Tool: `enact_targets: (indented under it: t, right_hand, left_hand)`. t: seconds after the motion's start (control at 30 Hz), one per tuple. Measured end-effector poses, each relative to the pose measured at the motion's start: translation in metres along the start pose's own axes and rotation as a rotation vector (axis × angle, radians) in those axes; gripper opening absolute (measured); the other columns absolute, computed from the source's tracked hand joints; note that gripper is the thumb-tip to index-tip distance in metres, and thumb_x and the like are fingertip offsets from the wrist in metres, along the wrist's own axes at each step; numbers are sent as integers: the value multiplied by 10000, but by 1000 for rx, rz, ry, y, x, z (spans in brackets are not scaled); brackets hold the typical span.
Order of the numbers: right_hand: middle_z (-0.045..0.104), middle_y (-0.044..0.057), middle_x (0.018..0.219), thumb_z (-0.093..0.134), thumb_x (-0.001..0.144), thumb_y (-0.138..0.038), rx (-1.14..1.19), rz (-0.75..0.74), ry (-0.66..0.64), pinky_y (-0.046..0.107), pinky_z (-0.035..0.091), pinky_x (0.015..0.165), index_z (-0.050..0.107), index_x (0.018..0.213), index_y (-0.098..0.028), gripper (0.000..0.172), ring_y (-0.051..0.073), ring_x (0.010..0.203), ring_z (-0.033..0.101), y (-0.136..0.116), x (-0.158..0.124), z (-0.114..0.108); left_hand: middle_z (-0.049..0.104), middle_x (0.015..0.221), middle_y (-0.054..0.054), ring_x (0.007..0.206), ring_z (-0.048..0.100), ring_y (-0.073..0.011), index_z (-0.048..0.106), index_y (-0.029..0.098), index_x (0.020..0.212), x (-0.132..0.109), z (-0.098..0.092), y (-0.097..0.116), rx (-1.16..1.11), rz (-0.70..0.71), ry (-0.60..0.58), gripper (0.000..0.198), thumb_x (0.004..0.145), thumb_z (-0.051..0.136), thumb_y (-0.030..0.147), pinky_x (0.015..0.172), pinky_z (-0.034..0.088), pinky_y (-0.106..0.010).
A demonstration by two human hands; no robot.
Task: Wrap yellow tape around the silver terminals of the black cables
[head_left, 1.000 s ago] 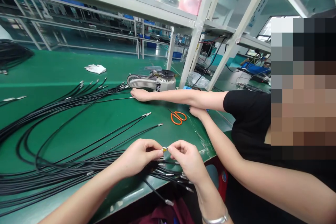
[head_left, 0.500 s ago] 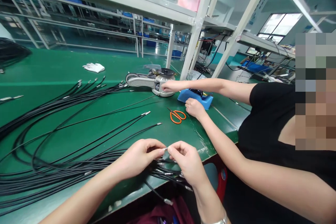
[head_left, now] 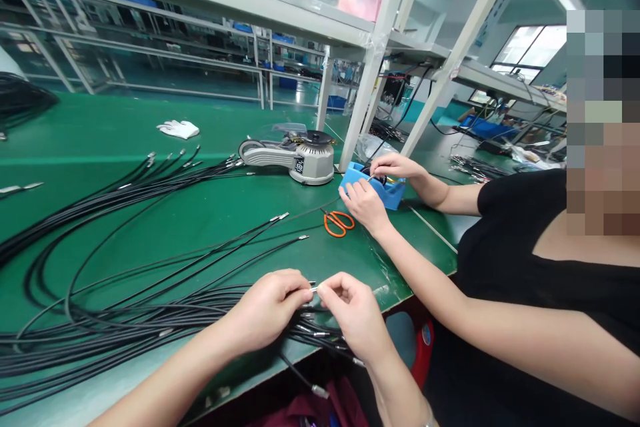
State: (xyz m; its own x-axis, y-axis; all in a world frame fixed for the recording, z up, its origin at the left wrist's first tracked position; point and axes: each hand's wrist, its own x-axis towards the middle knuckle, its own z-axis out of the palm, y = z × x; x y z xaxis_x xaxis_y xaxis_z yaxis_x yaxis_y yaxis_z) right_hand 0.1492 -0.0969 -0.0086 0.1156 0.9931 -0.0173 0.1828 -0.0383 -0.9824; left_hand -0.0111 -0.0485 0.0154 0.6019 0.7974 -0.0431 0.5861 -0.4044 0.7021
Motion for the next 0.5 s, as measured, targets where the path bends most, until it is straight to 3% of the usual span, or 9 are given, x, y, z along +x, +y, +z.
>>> enact_targets:
  t: [0.17,0.3,0.4,0.5]
  right_hand:
    - [626,15,654,584,789,-292,-73,19,-47,251,451,634,618,682,-158,175,155,638,577,3,2,-5]
    - [634,21,681,560,795,-287,-178,10,-70,251,445,624,628,697,-166,170,162,649,578,1,6,-9]
    - [638,28,691,542,796,-281,-264,16,-76,255,443,619,640,694,-172,179,170,655,579,3,6,-10]
    - [637,27,680,532,802,-293,-297,26,-76,258,441,617,643,682,-179,199,175,653,581,7,5,-14]
  left_hand:
    - [677,783,1,748,606,-137,688,209,822,3,-8,-4,86,77,-29,283,893,435,313,696,440,-209]
    - [677,927,-59,901,608,-185,675,188,961,28,-17,-17,329,50,191,290,913,395,249,839,450,-277]
    - [642,874,-139,905,587,-264,680,117,852,51,-14,-28,472,-13,263,245,863,438,152,842,443,-382]
    - [622,872,-163,916,569,-286,670,99,817,66,-7,-35,571,-47,309,231,846,441,114,832,441,-400]
